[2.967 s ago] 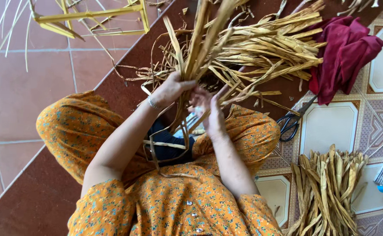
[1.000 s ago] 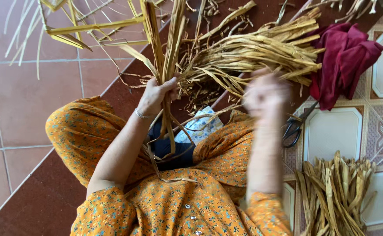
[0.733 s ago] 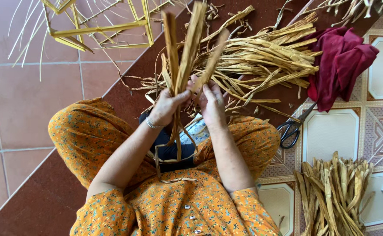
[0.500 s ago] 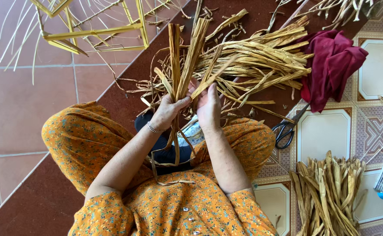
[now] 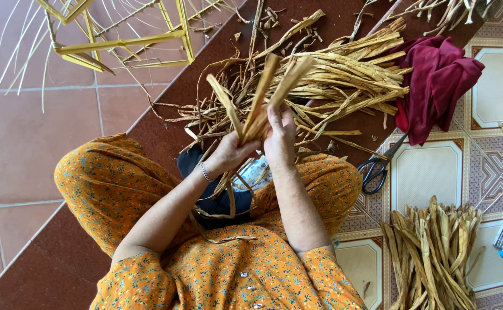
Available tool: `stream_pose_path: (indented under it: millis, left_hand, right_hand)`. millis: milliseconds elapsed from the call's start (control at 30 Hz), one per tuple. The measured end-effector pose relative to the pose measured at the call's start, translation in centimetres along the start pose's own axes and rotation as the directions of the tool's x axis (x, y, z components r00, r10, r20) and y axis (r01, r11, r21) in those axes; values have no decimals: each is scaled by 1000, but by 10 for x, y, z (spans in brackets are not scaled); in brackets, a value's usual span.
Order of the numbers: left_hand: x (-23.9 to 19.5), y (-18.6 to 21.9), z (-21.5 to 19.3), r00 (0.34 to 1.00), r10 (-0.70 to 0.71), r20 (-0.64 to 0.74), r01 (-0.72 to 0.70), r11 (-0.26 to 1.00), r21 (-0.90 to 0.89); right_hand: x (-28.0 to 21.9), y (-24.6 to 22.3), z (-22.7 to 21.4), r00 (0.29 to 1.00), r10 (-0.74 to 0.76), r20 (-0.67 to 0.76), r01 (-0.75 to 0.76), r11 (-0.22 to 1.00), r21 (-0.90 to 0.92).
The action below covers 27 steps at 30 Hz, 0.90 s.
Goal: The person sits on the floor and uses shears to cut bundles of dried plant stalks into shorter pieces. The person repeatedly gathers stalks, aligns them, and cuts them, placing the cut pieces aside.
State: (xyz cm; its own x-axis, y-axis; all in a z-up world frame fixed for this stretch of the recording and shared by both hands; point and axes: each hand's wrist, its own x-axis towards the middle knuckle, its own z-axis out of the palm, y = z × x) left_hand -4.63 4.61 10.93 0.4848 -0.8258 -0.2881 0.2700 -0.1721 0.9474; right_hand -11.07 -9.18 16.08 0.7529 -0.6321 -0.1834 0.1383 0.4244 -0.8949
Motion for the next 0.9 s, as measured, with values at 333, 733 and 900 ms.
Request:
stream_pose_path:
  millis: [333,733,900]
  left_hand:
    - [-13,35,5,979,171,113,-184,486,855]
    - [-16,64,-12,952,-64,299,-221,529,819]
    - [1,89,-37,975,220,25,-213,964,-158]
  right_hand:
    - [4,-19,0,986,132,105,-134,991,8]
    - [2,-16,-15,967,114,228,-130,990,57]
    - [-15,-15,-6,965,86,247,-58,991,-120]
